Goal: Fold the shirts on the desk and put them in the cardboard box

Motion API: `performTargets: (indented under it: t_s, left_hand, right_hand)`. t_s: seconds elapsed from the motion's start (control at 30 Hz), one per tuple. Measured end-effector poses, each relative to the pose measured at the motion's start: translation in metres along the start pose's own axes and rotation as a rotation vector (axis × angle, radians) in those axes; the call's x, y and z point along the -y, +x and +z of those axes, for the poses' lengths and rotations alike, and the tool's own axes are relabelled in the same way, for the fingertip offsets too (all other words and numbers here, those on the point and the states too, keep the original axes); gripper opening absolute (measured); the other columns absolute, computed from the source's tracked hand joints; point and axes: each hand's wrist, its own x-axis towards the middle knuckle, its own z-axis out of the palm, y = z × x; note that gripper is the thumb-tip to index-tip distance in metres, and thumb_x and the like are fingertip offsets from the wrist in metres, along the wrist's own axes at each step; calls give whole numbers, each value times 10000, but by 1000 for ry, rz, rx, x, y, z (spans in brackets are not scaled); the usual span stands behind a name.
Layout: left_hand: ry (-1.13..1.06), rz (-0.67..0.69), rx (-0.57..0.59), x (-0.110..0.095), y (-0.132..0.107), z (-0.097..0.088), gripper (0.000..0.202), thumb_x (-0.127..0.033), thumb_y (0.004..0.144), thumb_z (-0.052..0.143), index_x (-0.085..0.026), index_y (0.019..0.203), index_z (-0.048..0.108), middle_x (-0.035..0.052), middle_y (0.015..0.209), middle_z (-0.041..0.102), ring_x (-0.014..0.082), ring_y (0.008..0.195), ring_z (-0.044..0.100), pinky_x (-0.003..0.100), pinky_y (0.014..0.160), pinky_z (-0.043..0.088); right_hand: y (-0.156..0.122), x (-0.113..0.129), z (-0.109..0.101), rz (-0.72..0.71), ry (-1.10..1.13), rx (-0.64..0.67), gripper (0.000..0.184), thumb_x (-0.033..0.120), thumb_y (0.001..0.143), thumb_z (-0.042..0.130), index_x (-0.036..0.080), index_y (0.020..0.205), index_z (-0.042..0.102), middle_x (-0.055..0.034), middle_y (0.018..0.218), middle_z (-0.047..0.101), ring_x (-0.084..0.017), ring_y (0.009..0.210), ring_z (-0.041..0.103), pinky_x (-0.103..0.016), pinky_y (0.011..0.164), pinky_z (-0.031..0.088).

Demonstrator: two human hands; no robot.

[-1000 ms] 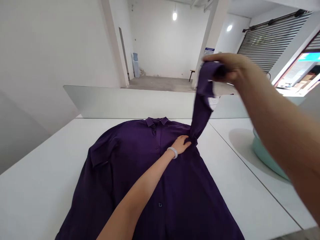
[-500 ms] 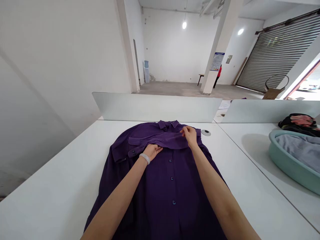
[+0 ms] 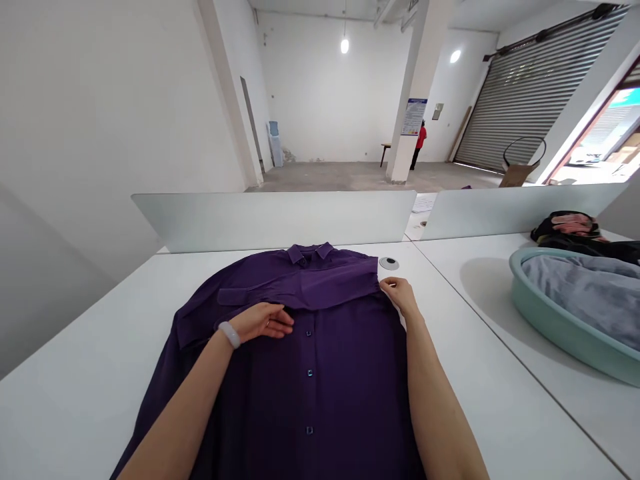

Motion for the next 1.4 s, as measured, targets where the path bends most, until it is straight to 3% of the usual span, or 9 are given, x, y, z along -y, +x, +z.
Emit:
performTargets:
  t_s: [0.1, 0.17, 0.3, 0.37, 0.5, 0.83, 1.0, 1.17, 1.4]
  left_hand:
    - [285, -51, 218, -27, -10, 5, 396, -511, 792, 621, -128, 791, 726, 174, 936, 711, 278, 852, 690, 313, 686, 536]
    - [363, 7, 234, -50, 5, 18, 386, -515, 763, 655, -143, 844, 721, 156, 944, 715, 260, 863, 687, 291, 693, 530]
    - [526, 177, 44, -91, 82, 65, 285, -405, 802, 636, -171, 957, 691, 114, 1014, 714, 209, 874, 683, 259, 701, 525]
    - [854, 306, -131, -105, 126, 90, 248, -314, 874, 537, -166, 999, 692, 101, 1037, 714, 192, 887, 679, 258, 729, 526]
    - [1040, 398, -256, -121, 193, 133, 214, -207, 849, 560, -162, 981, 722, 91, 1126, 689, 228, 1085, 602, 281, 943, 443]
    - [1326, 391, -212, -128, 263, 188, 230, -289, 846, 587, -153, 973, 723, 131, 1134, 680, 252, 1083, 606, 309, 925, 459]
    - [1382, 340, -189, -126, 276, 196, 230, -299, 826, 641, -146, 991, 688, 158, 1137, 664, 256, 1081, 610, 331, 897, 471]
    - [1377, 359, -316, -135, 286, 174, 330, -345, 929, 523, -122, 1166, 577, 128, 1256, 574, 234, 1133, 563, 442, 958, 445]
    - [1326, 390, -383, -122, 289, 163, 320, -249, 984, 350, -73, 1199, 508, 221, 1160, 619, 243, 1100, 598, 317, 882, 435]
  right_hand:
    - [2, 1, -5, -24, -50, 160, 185, 200, 616, 564, 172, 762, 675, -17, 753, 674, -151, 700, 598, -238, 664, 427]
    - [2, 2, -7, -44, -77, 220, 254, 137, 572, 560, 167, 797, 673, -12, 780, 666, -137, 708, 585, -230, 663, 424]
    - [3, 5, -7, -71, -144, 254, 294, 119, 547, 596, 160, 833, 649, -26, 846, 643, -138, 744, 559, -233, 663, 417]
    - [4, 5, -6, -70, -189, 241, 252, 138, 566, 610, 160, 817, 630, -27, 822, 620, -139, 724, 537, -237, 637, 398]
    - [4, 5, -3, -80, -260, 232, 88, 173, 620, 605, 170, 706, 587, -7, 720, 571, -127, 654, 486, -239, 595, 348]
    - [2, 6, -6, -126, -258, 262, 106, 140, 573, 638, 176, 651, 576, -8, 741, 565, -134, 686, 492, -231, 609, 357]
    - [1, 8, -12, -121, -232, 302, 81, 108, 596, 593, 185, 598, 568, 13, 672, 573, -120, 638, 498, -225, 600, 367]
    - [0, 9, -16, -84, -208, 340, 99, 91, 590, 582, 187, 595, 560, 23, 650, 578, -114, 612, 503, -218, 576, 364]
    - [0, 8, -15, -57, -224, 351, 106, 89, 573, 571, 186, 583, 529, 32, 597, 534, -106, 571, 472, -223, 542, 337]
